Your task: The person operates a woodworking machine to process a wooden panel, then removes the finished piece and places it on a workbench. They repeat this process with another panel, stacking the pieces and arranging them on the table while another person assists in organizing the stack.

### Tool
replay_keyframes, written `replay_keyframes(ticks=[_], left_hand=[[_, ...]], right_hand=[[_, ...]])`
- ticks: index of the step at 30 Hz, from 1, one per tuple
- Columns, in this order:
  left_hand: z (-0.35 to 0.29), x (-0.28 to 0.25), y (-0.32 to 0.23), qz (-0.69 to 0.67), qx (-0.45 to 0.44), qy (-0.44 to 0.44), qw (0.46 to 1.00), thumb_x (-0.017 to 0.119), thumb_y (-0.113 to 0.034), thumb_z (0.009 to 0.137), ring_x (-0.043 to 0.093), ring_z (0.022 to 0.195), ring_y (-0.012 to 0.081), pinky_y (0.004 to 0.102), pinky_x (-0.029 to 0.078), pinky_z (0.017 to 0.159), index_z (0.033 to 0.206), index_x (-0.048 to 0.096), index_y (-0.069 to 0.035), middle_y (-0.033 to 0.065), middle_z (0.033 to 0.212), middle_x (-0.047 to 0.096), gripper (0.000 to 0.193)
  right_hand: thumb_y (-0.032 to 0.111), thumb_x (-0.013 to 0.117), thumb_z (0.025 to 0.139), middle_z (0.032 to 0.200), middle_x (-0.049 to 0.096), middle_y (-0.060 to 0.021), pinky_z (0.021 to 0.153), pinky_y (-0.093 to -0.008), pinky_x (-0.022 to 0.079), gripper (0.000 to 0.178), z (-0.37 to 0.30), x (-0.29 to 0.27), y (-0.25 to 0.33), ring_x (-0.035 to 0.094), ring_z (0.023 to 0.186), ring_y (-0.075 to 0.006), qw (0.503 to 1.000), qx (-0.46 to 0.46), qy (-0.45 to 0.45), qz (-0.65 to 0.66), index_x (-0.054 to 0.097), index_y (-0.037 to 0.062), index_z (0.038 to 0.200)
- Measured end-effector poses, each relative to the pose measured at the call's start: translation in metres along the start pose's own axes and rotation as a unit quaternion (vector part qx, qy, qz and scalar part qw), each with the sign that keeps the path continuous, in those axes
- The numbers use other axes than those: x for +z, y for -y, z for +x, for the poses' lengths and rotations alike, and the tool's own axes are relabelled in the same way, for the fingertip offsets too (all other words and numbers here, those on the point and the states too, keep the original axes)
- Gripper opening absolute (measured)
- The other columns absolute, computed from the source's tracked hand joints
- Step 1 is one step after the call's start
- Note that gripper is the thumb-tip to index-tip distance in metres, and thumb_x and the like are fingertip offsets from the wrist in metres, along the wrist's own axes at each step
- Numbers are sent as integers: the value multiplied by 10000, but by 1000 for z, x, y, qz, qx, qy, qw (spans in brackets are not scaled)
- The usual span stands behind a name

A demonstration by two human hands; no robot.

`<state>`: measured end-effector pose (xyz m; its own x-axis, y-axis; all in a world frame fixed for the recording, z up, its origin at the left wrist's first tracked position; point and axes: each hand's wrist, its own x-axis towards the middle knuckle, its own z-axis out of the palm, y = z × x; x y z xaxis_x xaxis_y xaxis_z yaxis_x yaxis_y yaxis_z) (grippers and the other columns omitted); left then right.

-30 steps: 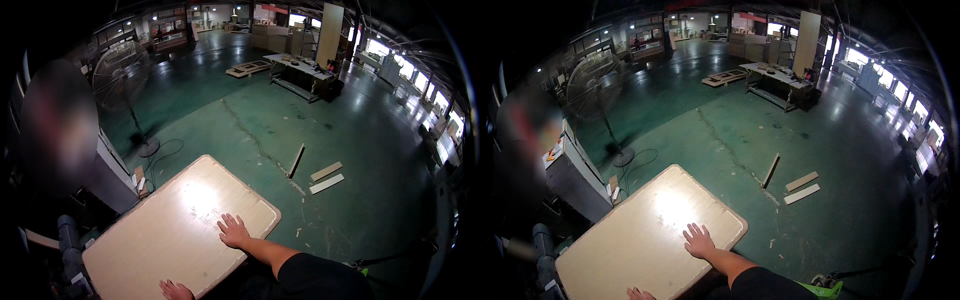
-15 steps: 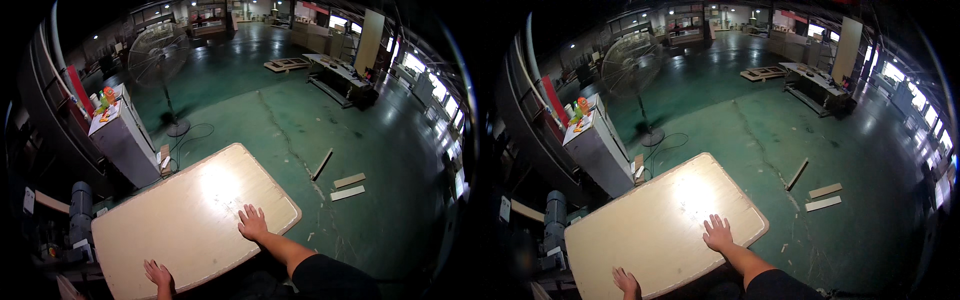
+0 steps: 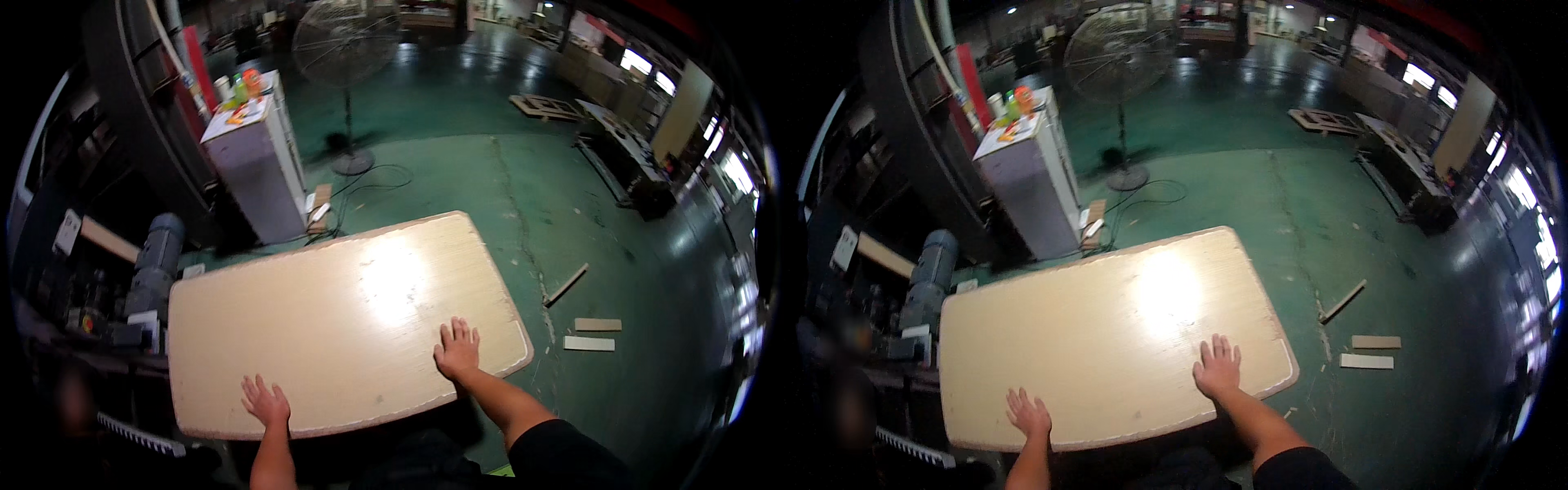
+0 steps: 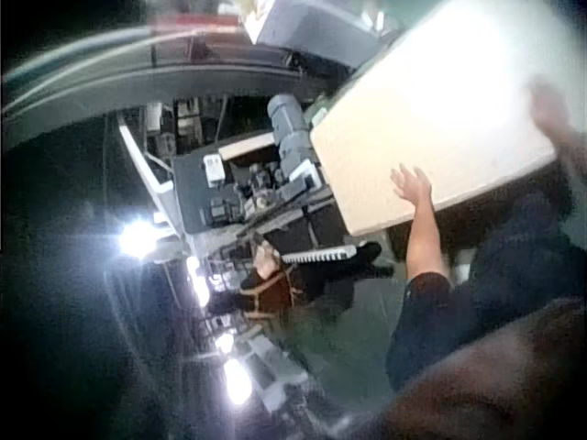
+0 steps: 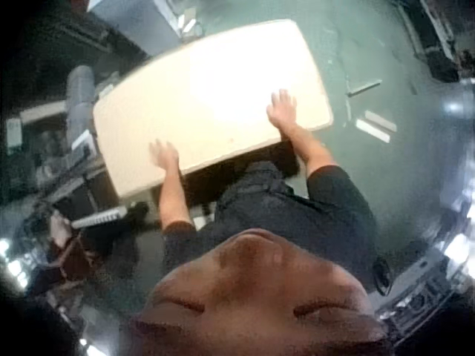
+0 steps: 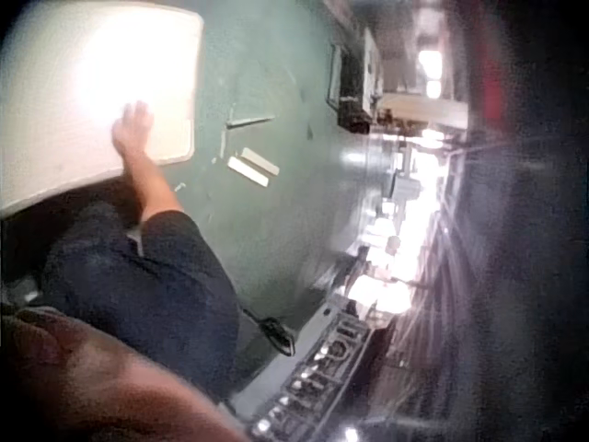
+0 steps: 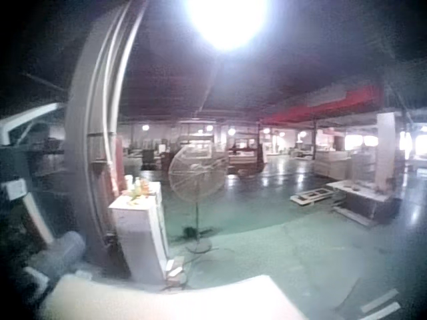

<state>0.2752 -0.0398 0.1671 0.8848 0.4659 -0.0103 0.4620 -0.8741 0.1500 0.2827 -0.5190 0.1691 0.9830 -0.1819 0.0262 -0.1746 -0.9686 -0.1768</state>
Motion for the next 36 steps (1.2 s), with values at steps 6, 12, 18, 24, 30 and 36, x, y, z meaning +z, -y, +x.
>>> replay_keyframes(ticks=[6, 12, 18, 24, 30, 36], left_hand=[[6, 3, -1, -12, 7, -19, 1000, 572, -346, 940, 200, 1522, 315, 595, 138, 1196, 1466, 467, -116, 144, 1634, 264, 583], [5, 2, 6, -16, 3, -18, 1000, 563, -362, 942, 193, 1525, 310, 594, 132, 1198, 1475, 460, -125, 146, 1629, 272, 593], [3, 1, 5, -17, 2, -7, 1000, 552, -378, 950, 184, 1526, 319, 594, 121, 1200, 1485, 446, -123, 150, 1630, 269, 603], [1, 1, 9, -33, 19, -4, 999, 537, -374, 964, 165, 1531, 333, 595, 106, 1203, 1503, 405, -79, 170, 1637, 246, 629], [-34, 11, 32, -28, 86, 16, 996, 541, -357, 965, 157, 1532, 347, 566, 104, 1216, 1516, 347, 15, 206, 1636, 224, 692], [-118, -2, 81, -118, 156, 39, 980, 613, -228, 915, 312, 1462, 384, 498, 256, 1187, 1353, 549, 12, 230, 1553, 373, 503]], right_hand=[[372, 524, 908, 1560, 353, -212, 1184, -603, 152, 599, -3, -3, 4, 256, 1478, -371, 1000, -6, -19, 4, 494, 75, 1427], [355, 512, 909, 1572, 322, -219, 1184, -602, 151, 591, -2, -7, 10, 227, 1487, -373, 1000, -17, -3, 4, 474, 71, 1426], [362, 508, 908, 1579, 316, -221, 1190, -599, 137, 599, -5, -4, 6, 207, 1499, -371, 1000, -9, 3, 6, 474, 73, 1431], [365, 518, 905, 1576, 324, -214, 1191, -597, 143, 604, -6, -4, 6, 212, 1498, -367, 1000, -11, -7, 7, 474, 73, 1432], [350, 528, 901, 1556, 353, -215, 1184, -602, 162, 590, -8, -9, 7, 246, 1482, -373, 999, -15, -27, 18, 493, 75, 1421], [346, 525, 902, 1551, 365, -214, 1183, -598, 169, 577, -8, -4, 7, 259, 1479, -370, 999, -21, -39, 9, 508, 77, 1412]])
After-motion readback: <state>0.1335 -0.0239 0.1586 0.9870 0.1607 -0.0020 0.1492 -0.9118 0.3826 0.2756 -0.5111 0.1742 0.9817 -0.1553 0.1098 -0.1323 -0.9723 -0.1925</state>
